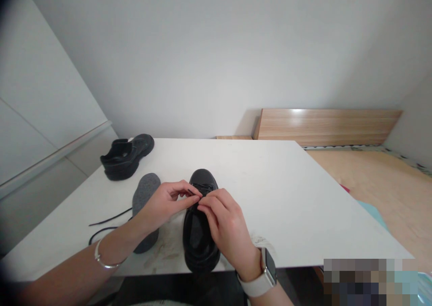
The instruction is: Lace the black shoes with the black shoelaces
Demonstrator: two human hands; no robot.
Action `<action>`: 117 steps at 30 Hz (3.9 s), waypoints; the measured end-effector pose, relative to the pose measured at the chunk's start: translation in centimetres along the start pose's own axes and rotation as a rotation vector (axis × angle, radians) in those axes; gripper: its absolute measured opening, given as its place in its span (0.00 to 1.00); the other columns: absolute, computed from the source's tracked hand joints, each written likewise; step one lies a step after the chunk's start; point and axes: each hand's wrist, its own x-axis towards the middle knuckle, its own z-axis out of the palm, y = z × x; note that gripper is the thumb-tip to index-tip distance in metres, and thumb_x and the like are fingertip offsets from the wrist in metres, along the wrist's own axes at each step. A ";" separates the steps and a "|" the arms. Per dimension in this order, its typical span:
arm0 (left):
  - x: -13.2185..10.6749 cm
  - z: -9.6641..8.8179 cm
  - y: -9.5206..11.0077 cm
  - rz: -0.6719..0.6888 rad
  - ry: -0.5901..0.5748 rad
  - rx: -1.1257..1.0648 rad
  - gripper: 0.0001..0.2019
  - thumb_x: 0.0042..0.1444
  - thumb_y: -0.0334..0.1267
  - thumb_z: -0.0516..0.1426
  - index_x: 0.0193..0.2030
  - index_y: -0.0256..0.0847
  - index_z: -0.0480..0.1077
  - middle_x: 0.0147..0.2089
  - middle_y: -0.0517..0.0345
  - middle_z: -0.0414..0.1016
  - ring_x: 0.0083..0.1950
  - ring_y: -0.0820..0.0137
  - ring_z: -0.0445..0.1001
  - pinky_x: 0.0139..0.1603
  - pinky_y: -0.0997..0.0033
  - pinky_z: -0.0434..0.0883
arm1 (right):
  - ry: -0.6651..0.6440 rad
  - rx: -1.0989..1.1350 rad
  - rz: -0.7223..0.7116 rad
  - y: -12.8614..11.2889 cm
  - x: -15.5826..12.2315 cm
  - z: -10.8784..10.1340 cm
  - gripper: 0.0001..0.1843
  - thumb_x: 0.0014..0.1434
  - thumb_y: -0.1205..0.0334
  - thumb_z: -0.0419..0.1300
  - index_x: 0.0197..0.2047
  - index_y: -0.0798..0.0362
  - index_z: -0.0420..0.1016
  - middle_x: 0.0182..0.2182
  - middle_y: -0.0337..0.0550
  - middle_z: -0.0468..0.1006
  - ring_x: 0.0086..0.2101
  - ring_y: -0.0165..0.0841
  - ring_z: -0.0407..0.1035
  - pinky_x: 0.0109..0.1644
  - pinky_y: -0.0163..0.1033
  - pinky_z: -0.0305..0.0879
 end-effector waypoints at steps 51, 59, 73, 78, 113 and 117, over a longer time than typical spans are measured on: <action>-2.3 -3.6 -0.6 0.547 0.043 0.831 0.14 0.65 0.44 0.58 0.54 0.41 0.65 0.47 0.52 0.75 0.49 0.61 0.69 0.52 0.59 0.68 | -0.009 -0.016 0.213 0.0 0.7 -0.5 0.05 0.64 0.69 0.58 0.42 0.51 0.74 0.39 0.42 0.73 0.36 0.32 0.66 0.41 0.38 0.63; -1.2 -16.7 -4.0 0.090 0.303 1.407 0.25 0.65 0.49 0.50 0.61 0.32 0.64 0.58 0.34 0.68 0.60 0.44 0.64 0.62 0.45 0.62 | -0.435 -0.242 0.027 -3.2 -2.9 -0.9 0.18 0.52 0.50 0.73 0.37 0.51 0.72 0.34 0.38 0.76 0.38 0.39 0.67 0.51 0.49 0.57; -1.6 -21.7 -5.7 -0.234 0.121 1.586 0.19 0.65 0.43 0.49 0.55 0.29 0.65 0.54 0.35 0.71 0.55 0.46 0.68 0.54 0.49 0.66 | -0.074 -0.565 -0.006 2.4 -0.7 -3.5 0.06 0.63 0.68 0.61 0.33 0.52 0.70 0.31 0.40 0.73 0.40 0.39 0.66 0.55 0.52 0.52; -1.6 -22.5 -7.0 -0.209 0.121 1.551 0.15 0.64 0.43 0.51 0.48 0.32 0.67 0.52 0.37 0.73 0.54 0.48 0.68 0.54 0.52 0.66 | 0.041 -0.619 0.018 8.3 0.2 -4.8 0.06 0.65 0.64 0.58 0.34 0.52 0.71 0.36 0.47 0.76 0.43 0.44 0.66 0.52 0.53 0.60; -3.6 -1.1 0.9 0.973 -0.016 0.931 0.05 0.65 0.28 0.53 0.42 0.34 0.71 0.26 0.58 0.69 0.28 0.70 0.64 0.30 0.66 0.65 | 0.168 -0.608 0.115 12.3 -0.7 -3.2 0.16 0.65 0.65 0.53 0.56 0.53 0.66 0.57 0.57 0.66 0.55 0.48 0.60 0.62 0.60 0.59; -4.1 1.7 -0.5 0.962 -0.090 0.939 0.07 0.65 0.28 0.52 0.43 0.33 0.71 0.27 0.57 0.70 0.29 0.68 0.64 0.28 0.64 0.62 | 0.158 -0.600 0.117 12.3 -0.7 -3.2 0.16 0.65 0.65 0.53 0.56 0.53 0.66 0.56 0.56 0.66 0.56 0.48 0.60 0.61 0.59 0.60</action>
